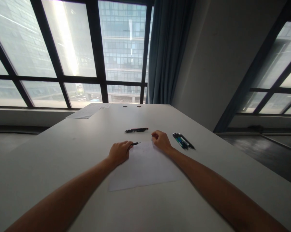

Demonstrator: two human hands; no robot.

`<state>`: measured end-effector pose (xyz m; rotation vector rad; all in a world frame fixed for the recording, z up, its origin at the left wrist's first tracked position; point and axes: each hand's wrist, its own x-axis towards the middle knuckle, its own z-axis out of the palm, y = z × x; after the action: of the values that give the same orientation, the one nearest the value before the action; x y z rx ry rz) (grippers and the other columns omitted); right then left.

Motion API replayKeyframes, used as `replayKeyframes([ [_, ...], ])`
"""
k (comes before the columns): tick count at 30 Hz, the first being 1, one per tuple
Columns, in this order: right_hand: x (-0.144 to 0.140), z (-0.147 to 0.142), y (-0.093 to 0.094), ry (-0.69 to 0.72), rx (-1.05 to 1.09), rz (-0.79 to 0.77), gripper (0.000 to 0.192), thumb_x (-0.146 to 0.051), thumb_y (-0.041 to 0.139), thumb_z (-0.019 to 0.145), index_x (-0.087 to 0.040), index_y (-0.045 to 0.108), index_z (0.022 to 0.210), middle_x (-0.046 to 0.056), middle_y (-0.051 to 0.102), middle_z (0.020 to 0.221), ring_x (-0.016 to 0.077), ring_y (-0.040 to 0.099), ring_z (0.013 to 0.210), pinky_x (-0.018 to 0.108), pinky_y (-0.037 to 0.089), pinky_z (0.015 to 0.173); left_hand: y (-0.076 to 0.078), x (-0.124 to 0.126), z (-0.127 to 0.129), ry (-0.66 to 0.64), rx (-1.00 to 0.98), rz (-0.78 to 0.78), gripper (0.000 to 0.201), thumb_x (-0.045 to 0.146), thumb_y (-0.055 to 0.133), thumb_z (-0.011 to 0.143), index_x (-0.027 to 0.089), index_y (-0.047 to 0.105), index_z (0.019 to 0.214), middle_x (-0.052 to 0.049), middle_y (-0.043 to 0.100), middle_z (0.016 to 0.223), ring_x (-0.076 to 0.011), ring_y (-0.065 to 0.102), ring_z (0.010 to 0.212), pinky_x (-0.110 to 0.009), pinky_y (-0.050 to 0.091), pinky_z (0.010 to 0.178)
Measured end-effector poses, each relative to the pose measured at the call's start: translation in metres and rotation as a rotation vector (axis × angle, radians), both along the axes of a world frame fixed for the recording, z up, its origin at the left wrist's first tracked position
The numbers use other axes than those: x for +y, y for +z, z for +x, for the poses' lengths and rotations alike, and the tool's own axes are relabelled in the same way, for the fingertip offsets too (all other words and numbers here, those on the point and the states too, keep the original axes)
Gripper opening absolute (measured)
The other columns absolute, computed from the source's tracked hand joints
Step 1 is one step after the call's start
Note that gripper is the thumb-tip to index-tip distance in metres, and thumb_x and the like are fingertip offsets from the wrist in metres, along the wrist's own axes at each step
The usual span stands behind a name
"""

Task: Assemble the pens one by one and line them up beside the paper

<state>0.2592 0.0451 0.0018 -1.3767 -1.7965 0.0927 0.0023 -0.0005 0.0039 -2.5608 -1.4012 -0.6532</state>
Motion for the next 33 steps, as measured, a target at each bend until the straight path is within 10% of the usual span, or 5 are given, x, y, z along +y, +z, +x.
replayKeyframes([
  [20, -0.004, 0.005, 0.007, -0.159, -0.138, -0.006, 0.030, -0.009, 0.055, 0.068, -0.018, 0.066, 0.095, 0.003, 0.064, 0.087, 0.0171, 0.056, 0.078, 0.028, 0.043, 0.072, 0.003, -0.002, 0.001, -0.007, 0.032, -0.038, 0.030, 0.030, 0.038, 0.097, 0.024, 0.063, 0.113, -0.003, 0.072, 0.105, -0.0215, 0.069, 0.087, -0.030, 0.050, 0.070],
  [33, -0.038, -0.048, 0.002, 0.335, -0.142, 0.092, 0.008, -0.017, 0.061, 0.085, -0.018, 0.068, 0.088, 0.004, 0.064, 0.086, 0.0152, 0.057, 0.076, 0.029, 0.045, 0.074, 0.003, -0.003, 0.001, -0.007, 0.014, -0.051, 0.025, 0.029, 0.040, 0.096, 0.023, 0.061, 0.108, -0.004, 0.072, 0.099, -0.0219, 0.068, 0.084, -0.031, 0.048, 0.069],
])
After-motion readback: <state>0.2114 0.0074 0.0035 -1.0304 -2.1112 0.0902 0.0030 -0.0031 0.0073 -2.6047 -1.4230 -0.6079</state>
